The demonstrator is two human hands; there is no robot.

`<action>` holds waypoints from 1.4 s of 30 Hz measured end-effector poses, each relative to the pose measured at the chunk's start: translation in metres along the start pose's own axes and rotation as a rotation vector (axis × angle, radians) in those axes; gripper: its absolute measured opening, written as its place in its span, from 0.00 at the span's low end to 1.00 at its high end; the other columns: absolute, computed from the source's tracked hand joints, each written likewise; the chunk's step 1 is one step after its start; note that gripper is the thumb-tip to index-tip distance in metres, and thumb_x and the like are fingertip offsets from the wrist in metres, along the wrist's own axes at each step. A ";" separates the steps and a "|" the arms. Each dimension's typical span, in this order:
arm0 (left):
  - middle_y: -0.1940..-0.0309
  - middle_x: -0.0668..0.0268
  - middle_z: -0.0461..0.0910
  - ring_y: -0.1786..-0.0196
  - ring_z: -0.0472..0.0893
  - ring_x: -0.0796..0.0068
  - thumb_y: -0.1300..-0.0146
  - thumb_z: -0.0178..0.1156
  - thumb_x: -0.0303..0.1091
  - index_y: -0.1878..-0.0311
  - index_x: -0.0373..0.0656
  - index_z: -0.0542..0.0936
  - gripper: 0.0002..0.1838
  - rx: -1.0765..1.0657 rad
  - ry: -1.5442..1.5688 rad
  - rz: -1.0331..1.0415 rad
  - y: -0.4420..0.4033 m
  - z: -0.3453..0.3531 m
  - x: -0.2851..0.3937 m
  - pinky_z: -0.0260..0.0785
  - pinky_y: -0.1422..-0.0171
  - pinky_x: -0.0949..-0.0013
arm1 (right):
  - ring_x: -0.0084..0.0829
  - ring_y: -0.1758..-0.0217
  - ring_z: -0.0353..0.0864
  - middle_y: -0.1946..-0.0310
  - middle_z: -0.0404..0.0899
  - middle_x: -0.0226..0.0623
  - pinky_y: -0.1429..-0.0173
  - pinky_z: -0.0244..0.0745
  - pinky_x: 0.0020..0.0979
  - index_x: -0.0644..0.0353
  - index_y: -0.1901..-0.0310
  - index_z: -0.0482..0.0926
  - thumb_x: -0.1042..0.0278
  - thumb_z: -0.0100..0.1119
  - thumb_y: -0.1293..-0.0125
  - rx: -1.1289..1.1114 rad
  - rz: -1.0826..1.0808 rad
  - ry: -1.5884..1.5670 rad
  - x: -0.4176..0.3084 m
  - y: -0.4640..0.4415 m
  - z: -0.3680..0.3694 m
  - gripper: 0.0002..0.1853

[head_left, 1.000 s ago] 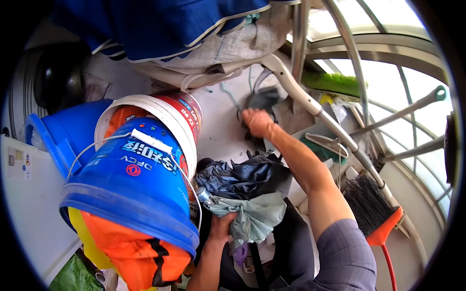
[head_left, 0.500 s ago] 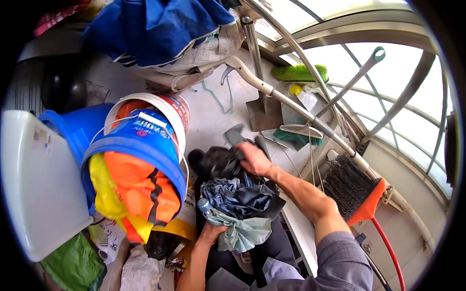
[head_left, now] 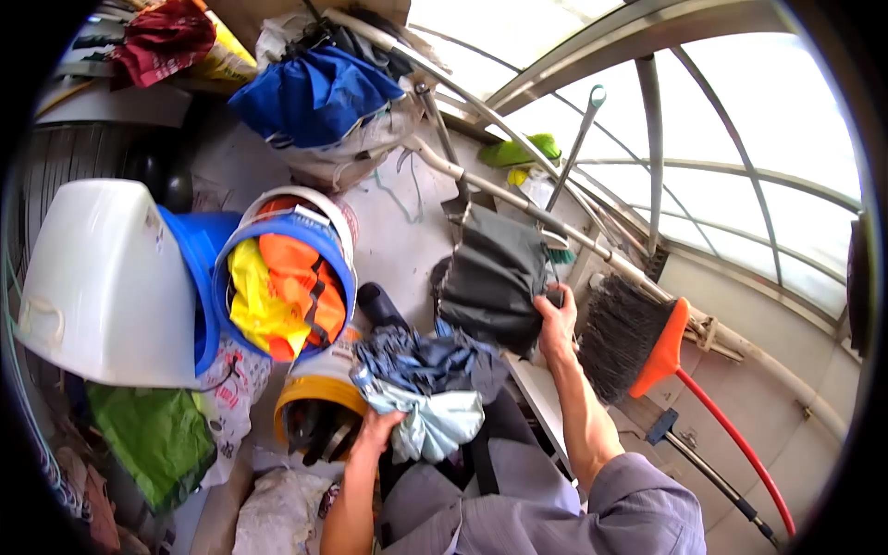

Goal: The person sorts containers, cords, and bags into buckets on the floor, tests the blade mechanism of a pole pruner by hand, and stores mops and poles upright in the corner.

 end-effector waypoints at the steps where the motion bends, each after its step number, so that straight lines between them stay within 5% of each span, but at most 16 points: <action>1: 0.48 0.68 0.79 0.47 0.78 0.70 0.53 0.73 0.37 0.41 0.41 0.77 0.33 0.015 0.046 -0.007 0.007 -0.001 -0.001 0.70 0.38 0.64 | 0.23 0.63 0.71 0.65 0.74 0.28 0.56 0.70 0.26 0.61 0.49 0.76 0.75 0.66 0.47 -0.032 0.048 -0.150 -0.026 0.015 0.001 0.22; 8: 0.49 0.66 0.80 0.47 0.80 0.70 0.50 0.71 0.35 0.40 0.40 0.76 0.31 0.062 0.190 0.092 0.025 0.011 -0.001 0.74 0.41 0.63 | 0.25 0.61 0.80 0.61 0.79 0.35 0.53 0.77 0.28 0.59 0.47 0.74 0.83 0.62 0.42 -0.181 -0.085 -0.584 -0.121 0.037 0.004 0.21; 13: 0.51 0.62 0.82 0.49 0.82 0.66 0.39 0.62 0.32 0.43 0.38 0.78 0.21 0.239 0.349 0.060 0.017 0.035 -0.010 0.75 0.41 0.61 | 0.27 0.60 0.82 0.57 0.80 0.37 0.55 0.81 0.28 0.56 0.46 0.73 0.83 0.60 0.41 -0.401 -0.248 -0.653 -0.213 0.066 0.003 0.22; 17: 0.53 0.62 0.83 0.50 0.82 0.67 0.34 0.57 0.32 0.46 0.36 0.80 0.15 0.063 0.619 0.238 0.003 0.066 0.016 0.77 0.42 0.63 | 0.31 0.58 0.84 0.56 0.80 0.41 0.50 0.82 0.31 0.59 0.44 0.69 0.86 0.60 0.43 -0.599 -0.250 -0.787 -0.261 0.131 0.013 0.25; 20: 0.52 0.64 0.82 0.51 0.81 0.71 0.32 0.59 0.33 0.44 0.38 0.79 0.16 0.037 0.797 0.355 0.010 0.095 0.051 0.75 0.42 0.66 | 0.28 0.60 0.81 0.58 0.79 0.37 0.53 0.80 0.29 0.58 0.47 0.71 0.84 0.64 0.46 -0.685 -0.335 -0.368 -0.241 0.165 0.006 0.24; 21: 0.51 0.65 0.82 0.49 0.81 0.72 0.31 0.60 0.35 0.43 0.39 0.79 0.17 0.042 0.855 0.411 0.030 0.107 0.074 0.74 0.41 0.66 | 0.26 0.59 0.79 0.56 0.79 0.34 0.53 0.78 0.29 0.58 0.51 0.73 0.83 0.66 0.45 -0.699 -0.504 -0.001 -0.226 0.166 0.002 0.21; 22: 0.51 0.65 0.82 0.49 0.81 0.72 0.31 0.60 0.36 0.43 0.39 0.78 0.17 0.042 0.881 0.446 0.038 0.107 0.085 0.74 0.41 0.65 | 0.31 0.57 0.79 0.55 0.78 0.37 0.51 0.77 0.32 0.59 0.54 0.74 0.83 0.67 0.49 -0.784 -1.004 0.160 -0.213 0.171 0.007 0.20; 23: 0.51 0.65 0.82 0.49 0.81 0.72 0.31 0.60 0.36 0.43 0.39 0.78 0.17 0.044 0.894 0.464 0.043 0.104 0.085 0.74 0.41 0.65 | 0.41 0.55 0.79 0.54 0.77 0.42 0.50 0.76 0.36 0.61 0.54 0.74 0.85 0.66 0.54 -0.940 -1.197 0.215 -0.203 0.174 0.010 0.23; 29: 0.50 0.64 0.82 0.49 0.81 0.71 0.31 0.60 0.39 0.43 0.39 0.78 0.19 0.130 0.921 0.510 0.069 0.058 0.043 0.75 0.41 0.64 | 0.54 0.48 0.77 0.48 0.74 0.51 0.46 0.76 0.41 0.63 0.51 0.74 0.87 0.62 0.58 -1.039 -1.254 0.435 -0.168 0.194 0.008 0.26; 32: 0.50 0.64 0.82 0.49 0.81 0.70 0.31 0.59 0.40 0.42 0.39 0.78 0.19 0.180 0.926 0.525 0.083 0.035 0.021 0.75 0.41 0.64 | 0.56 0.40 0.73 0.42 0.71 0.53 0.39 0.74 0.41 0.64 0.47 0.73 0.82 0.65 0.55 -1.343 -1.166 0.608 -0.202 0.224 0.009 0.28; 33: 0.50 0.64 0.82 0.49 0.81 0.70 0.31 0.59 0.40 0.42 0.39 0.78 0.20 0.193 0.925 0.525 0.088 0.028 0.014 0.75 0.41 0.64 | 0.53 0.32 0.69 0.37 0.67 0.53 0.33 0.72 0.40 0.63 0.39 0.70 0.77 0.72 0.52 -1.488 -0.978 0.688 -0.206 0.223 0.005 0.35; 35: 0.50 0.64 0.82 0.49 0.81 0.70 0.31 0.59 0.41 0.42 0.39 0.78 0.20 0.216 0.920 0.529 0.096 0.014 0.003 0.75 0.41 0.63 | 0.46 0.28 0.66 0.29 0.59 0.50 0.31 0.70 0.45 0.61 0.29 0.62 0.67 0.79 0.50 -1.355 -0.796 0.545 -0.212 0.238 0.000 0.47; 37: 0.50 0.64 0.82 0.49 0.81 0.70 0.31 0.59 0.42 0.42 0.39 0.78 0.21 0.234 0.906 0.507 0.103 0.005 -0.020 0.76 0.41 0.63 | 0.53 0.24 0.59 0.26 0.52 0.54 0.28 0.67 0.49 0.61 0.22 0.44 0.63 0.84 0.56 -1.222 -1.010 0.664 -0.197 0.259 0.015 0.65; 39: 0.50 0.63 0.82 0.49 0.81 0.69 0.31 0.59 0.43 0.42 0.39 0.78 0.21 0.240 0.893 0.476 0.110 0.005 -0.045 0.76 0.41 0.63 | 0.60 0.24 0.57 0.28 0.49 0.69 0.26 0.64 0.49 0.68 0.24 0.45 0.64 0.85 0.61 -1.148 -1.117 0.792 -0.156 0.285 0.030 0.67; 40: 0.50 0.63 0.82 0.49 0.81 0.69 0.31 0.59 0.43 0.42 0.39 0.78 0.21 0.244 0.883 0.456 0.114 0.006 -0.060 0.76 0.42 0.63 | 0.64 0.27 0.60 0.29 0.48 0.72 0.29 0.69 0.47 0.69 0.23 0.39 0.75 0.76 0.59 -1.117 -1.139 0.938 -0.136 0.286 0.036 0.65; 42: 0.50 0.63 0.81 0.49 0.81 0.69 0.31 0.59 0.44 0.42 0.39 0.78 0.22 0.246 0.861 0.437 0.116 0.000 -0.077 0.76 0.42 0.62 | 0.61 0.41 0.75 0.42 0.69 0.63 0.38 0.74 0.46 0.72 0.30 0.56 0.75 0.67 0.57 -1.097 -1.151 0.714 -0.102 0.282 0.049 0.48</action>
Point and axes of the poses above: each hand's wrist, its own y-axis away from the middle knuckle, its own z-axis out of the palm, x = y × z, the point moved 1 cm from there along -y, towards the middle knuckle
